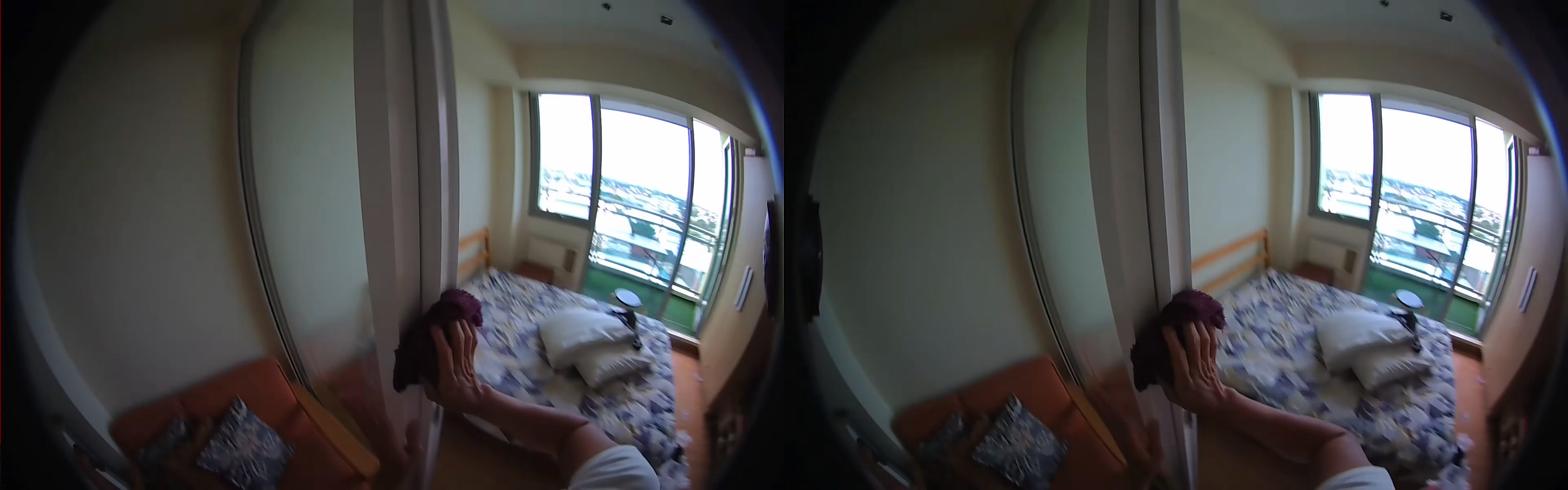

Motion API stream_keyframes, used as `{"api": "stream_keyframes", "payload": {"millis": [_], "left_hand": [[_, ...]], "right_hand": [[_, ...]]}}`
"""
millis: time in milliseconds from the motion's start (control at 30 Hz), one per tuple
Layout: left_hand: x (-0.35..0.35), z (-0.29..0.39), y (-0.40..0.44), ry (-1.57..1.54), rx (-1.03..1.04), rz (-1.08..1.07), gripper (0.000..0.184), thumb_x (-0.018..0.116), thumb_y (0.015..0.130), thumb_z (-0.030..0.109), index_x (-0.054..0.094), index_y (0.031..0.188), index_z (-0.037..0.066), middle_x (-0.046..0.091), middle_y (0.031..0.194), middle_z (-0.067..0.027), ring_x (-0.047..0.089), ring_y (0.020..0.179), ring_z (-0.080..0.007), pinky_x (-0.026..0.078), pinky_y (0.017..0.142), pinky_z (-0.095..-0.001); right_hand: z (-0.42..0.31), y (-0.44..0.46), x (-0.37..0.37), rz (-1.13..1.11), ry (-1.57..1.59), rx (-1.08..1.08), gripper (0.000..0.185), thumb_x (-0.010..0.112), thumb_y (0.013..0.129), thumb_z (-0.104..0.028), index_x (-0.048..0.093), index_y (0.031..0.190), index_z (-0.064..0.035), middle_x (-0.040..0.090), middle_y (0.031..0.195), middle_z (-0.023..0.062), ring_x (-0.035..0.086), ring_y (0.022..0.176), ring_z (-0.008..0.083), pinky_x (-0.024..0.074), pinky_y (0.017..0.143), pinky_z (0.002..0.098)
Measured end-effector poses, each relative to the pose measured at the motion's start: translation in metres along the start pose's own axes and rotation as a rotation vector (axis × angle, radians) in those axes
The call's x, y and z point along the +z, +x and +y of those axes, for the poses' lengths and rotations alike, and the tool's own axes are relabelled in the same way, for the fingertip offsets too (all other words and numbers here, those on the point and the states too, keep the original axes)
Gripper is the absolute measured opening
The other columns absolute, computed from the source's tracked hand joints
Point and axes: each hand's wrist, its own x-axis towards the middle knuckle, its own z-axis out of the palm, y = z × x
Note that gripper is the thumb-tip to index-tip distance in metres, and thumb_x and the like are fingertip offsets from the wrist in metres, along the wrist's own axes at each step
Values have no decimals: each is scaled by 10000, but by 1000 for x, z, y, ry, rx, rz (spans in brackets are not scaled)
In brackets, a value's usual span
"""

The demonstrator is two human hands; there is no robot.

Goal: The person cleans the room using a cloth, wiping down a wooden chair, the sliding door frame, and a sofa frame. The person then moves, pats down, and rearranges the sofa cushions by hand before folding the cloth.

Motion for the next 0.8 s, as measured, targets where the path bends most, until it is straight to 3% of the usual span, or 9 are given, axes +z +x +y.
{"api": "stream_keyframes", "payload": {"millis": [67,133,333,533,600,633,700,733,800], "left_hand": [[0,4,8,78,87,107,707,483,941,377,161,1480,51,98,1509,-293,115,1358,-540,152,1027,-700],[-1,11,21,208,136,112,731,501,940,348,116,1495,68,64,1532,-253,54,1393,-490,127,1065,-650],[11,35,69,203,274,161,750,548,917,336,145,1487,61,50,1523,-277,22,1380,-519,76,1075,-654],[23,46,100,202,222,137,768,565,900,328,156,1469,14,71,1506,-303,35,1364,-545,83,1081,-651],[24,52,100,160,201,117,771,562,900,330,154,1464,-2,69,1505,-304,40,1361,-550,84,1083,-648],[25,56,99,147,208,119,769,552,904,339,153,1461,-11,72,1504,-306,47,1359,-551,88,1086,-643],[32,55,94,124,212,112,768,543,907,348,153,1457,-20,75,1502,-308,54,1357,-552,93,1089,-639],[38,51,92,108,184,86,765,542,908,348,156,1455,-23,79,1501,-309,59,1359,-548,100,1088,-639],[45,47,84,84,151,54,763,542,909,349,160,1453,-25,83,1500,-310,63,1361,-544,108,1088,-639]], "right_hand": [[5,60,-8,106,41,-47,847,740,676,-188,324,1375,49,266,1357,347,236,1283,551,182,1048,644],[14,121,-28,117,83,-72,910,716,708,-164,198,1429,35,167,1420,362,118,1334,569,159,1086,610],[22,284,-78,403,0,-180,857,696,734,-120,202,1410,60,226,1418,325,196,1342,491,227,1088,551],[49,462,-130,533,-30,-304,751,596,801,-142,195,1387,102,281,1365,358,284,1260,518,288,1048,556],[48,498,-151,591,68,-205,709,573,821,-163,220,1389,74,301,1365,349,306,1244,522,312,1030,554],[36,499,-167,585,117,-68,701,559,825,-195,243,1395,65,372,1345,326,349,1248,490,277,1062,517],[31,506,-183,442,199,150,665,557,817,-202,295,1380,35,423,1304,319,414,1212,466,339,1020,501],[37,505,-179,434,192,156,665,557,817,-202,295,1380,35,423,1304,319,414,1212,466,339,1020,501],[49,500,-169,336,585,21,614,564,807,-206,359,1346,5,461,1279,294,469,1182,427,396,975,477]]}}
